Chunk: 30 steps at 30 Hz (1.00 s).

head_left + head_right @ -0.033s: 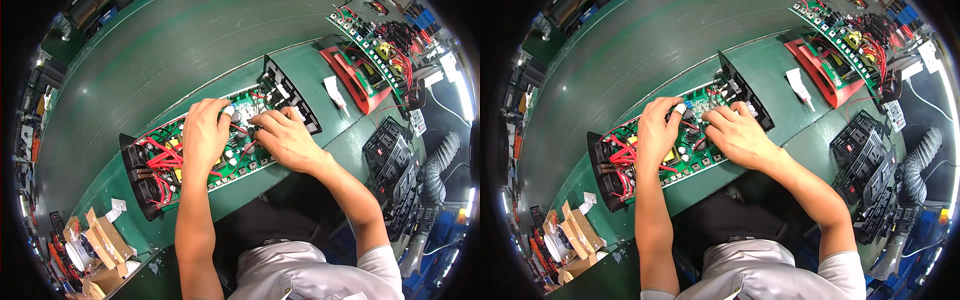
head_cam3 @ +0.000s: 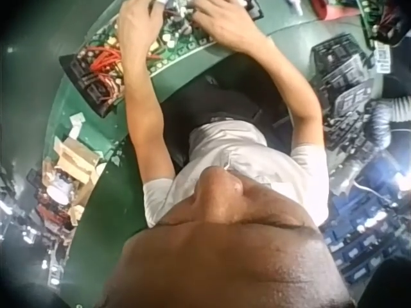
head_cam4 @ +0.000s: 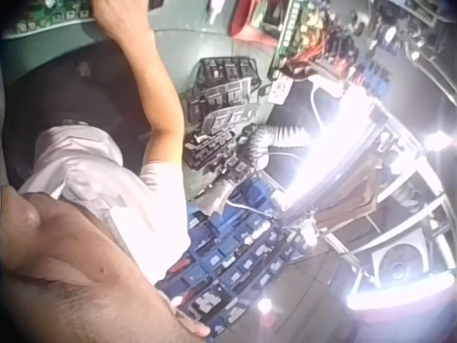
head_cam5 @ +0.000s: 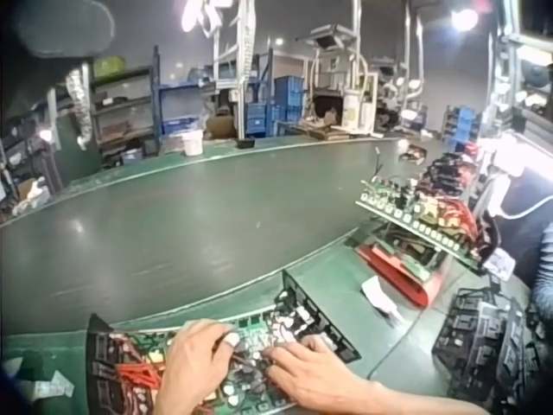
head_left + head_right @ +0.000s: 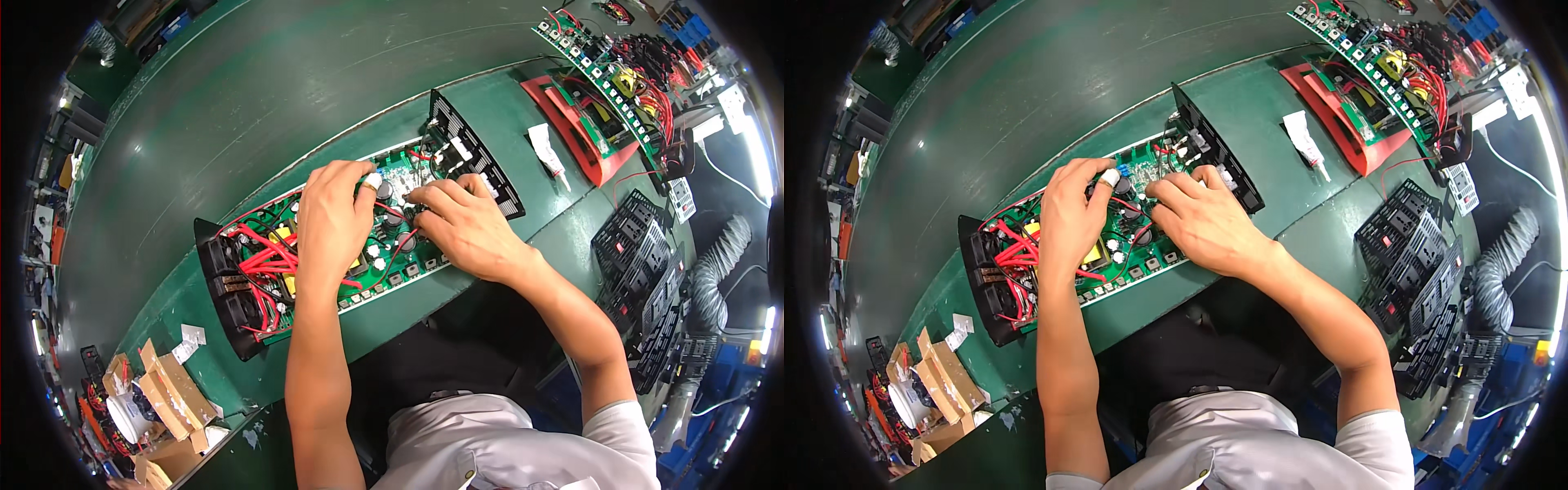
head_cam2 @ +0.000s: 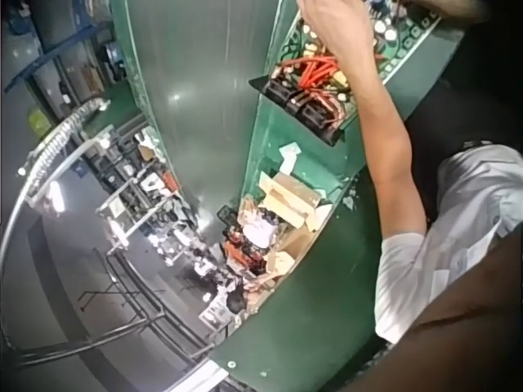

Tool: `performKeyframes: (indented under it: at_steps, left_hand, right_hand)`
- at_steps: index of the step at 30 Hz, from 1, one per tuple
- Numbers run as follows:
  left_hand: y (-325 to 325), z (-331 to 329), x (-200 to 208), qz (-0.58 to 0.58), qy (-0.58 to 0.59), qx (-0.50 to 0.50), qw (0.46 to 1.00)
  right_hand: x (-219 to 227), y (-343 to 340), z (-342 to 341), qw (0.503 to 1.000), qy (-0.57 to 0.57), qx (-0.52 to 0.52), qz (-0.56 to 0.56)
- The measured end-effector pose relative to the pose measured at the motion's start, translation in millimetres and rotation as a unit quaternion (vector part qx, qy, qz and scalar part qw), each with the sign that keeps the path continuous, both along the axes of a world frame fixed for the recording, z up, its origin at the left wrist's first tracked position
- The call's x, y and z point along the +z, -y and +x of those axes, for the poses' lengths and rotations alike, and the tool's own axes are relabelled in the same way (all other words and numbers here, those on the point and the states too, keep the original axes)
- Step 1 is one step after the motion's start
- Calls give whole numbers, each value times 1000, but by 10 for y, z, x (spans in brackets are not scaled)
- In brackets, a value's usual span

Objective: Applying sealant and assembling electronic components onto circuit boards at a factory workstation.

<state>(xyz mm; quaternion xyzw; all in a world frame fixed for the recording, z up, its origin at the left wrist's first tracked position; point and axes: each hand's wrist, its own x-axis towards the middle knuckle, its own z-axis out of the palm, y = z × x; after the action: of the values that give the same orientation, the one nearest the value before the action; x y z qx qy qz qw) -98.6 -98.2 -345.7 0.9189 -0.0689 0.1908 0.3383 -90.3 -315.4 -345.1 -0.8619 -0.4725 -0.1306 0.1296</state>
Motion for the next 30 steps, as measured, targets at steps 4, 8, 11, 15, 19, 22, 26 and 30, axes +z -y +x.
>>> performKeyframes:
  at_steps: [4, 8, 11, 15, 19, 22, 26, 30]
  left_hand:
    - [4, -10, 7, 3, -7, 2, 1000]
    - [6, -21, -7, 3, -9, 2, 1000]
    - [-12, -20, -33, 4, -10, 1, 1000]
    - [52, 10, 51, 10, -9, -3, 1000]
    - [12, 12, 33, 10, -21, 3, 1000]
    - [-11, -3, 22, 14, -18, 2, 1000]
    - [-14, -14, -4, 13, -21, 3, 1000]
    - [-33, -24, -3, 15, -20, 7, 1000]
  right_hand:
    - [8, 4, -4, 1000, 3, 3, 2]
    - [18, 12, -20, 1000, 2, 6, -7]
    - [3, 2, -3, 1000, -6, 14, -11]
    - [75, 15, -6, 1000, -16, -17, -19]
    - [162, -80, -2, 997, -11, -13, -81]
    - [153, -127, 27, 997, -15, -37, -72]
    - [214, -205, 72, 993, -21, -53, -101]
    - [220, -274, 130, 991, -29, -50, -124]
